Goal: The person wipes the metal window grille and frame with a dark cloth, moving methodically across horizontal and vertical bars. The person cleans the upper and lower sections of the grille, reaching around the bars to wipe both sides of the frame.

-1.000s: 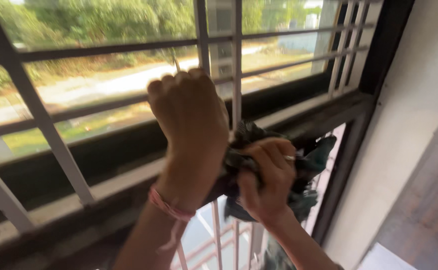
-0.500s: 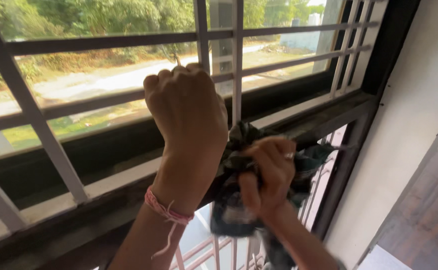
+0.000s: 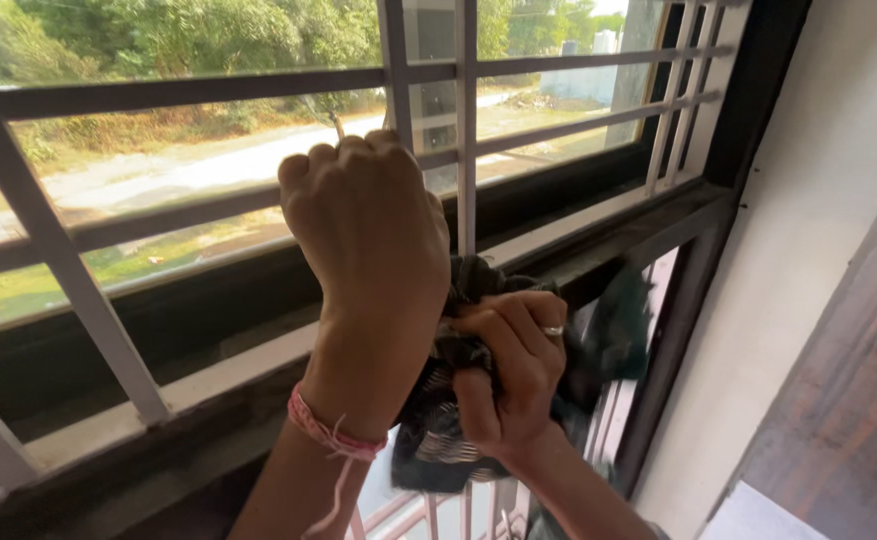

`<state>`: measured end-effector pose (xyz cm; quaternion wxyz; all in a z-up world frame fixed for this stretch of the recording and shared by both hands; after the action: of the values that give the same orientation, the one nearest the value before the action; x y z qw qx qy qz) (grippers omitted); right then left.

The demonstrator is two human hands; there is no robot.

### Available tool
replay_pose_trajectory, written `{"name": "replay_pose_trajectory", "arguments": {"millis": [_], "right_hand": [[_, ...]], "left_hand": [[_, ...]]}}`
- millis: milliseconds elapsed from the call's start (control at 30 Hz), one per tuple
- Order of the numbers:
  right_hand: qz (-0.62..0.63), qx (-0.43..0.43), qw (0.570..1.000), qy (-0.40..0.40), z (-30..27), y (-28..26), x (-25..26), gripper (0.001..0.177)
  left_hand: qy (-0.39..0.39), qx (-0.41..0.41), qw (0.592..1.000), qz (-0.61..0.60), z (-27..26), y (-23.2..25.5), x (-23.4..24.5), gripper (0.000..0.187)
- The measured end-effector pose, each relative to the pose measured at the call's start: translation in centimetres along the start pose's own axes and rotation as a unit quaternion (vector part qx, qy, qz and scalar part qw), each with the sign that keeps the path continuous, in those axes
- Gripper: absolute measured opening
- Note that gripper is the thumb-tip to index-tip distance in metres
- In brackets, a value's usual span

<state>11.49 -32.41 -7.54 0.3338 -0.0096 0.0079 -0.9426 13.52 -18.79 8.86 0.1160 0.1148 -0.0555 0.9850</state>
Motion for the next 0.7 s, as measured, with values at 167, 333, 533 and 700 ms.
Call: {"name": "replay_pose_trajectory", "arguments": {"millis": [167,333,533,700], "right_hand": [[-0.05,-0.042,0.998,0.019,3.5,10.4,5.3,0.024],[-0.233,-0.153,0.96,0.032,4.4,13.4,4.7,0.016],[0.001,0.053,0.998,-0.024,0.2,3.1,0.7,0.018],[-0.124,-0.025,0.991,0.039,5.0,13.9,6.4,0.017]], "left_hand": [[-0.111,0.038,0.993,0.02,0.7,-0.3,-1.7,0.019],[-0.094,0.048,0.994,0.009,1.1,-0.4,-1.4,0.011],[-0.074,0.036,0.997,0.001,0.4,-0.3,-1.2,0.01],[-0.106,0.046,0.993,0.006,1.4,-0.8,-1.2,0.007]]}}
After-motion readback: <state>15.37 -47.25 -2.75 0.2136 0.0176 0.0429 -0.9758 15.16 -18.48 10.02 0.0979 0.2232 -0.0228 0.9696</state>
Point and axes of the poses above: each hand's wrist, its own z-axis towards the middle knuckle, its own x-axis out of the back of the hand, y = z × x, the point moved 8 cm from there along z, towards the middle knuckle, and after that the axes turned 1 degree about -x, right-handed, at the moved point
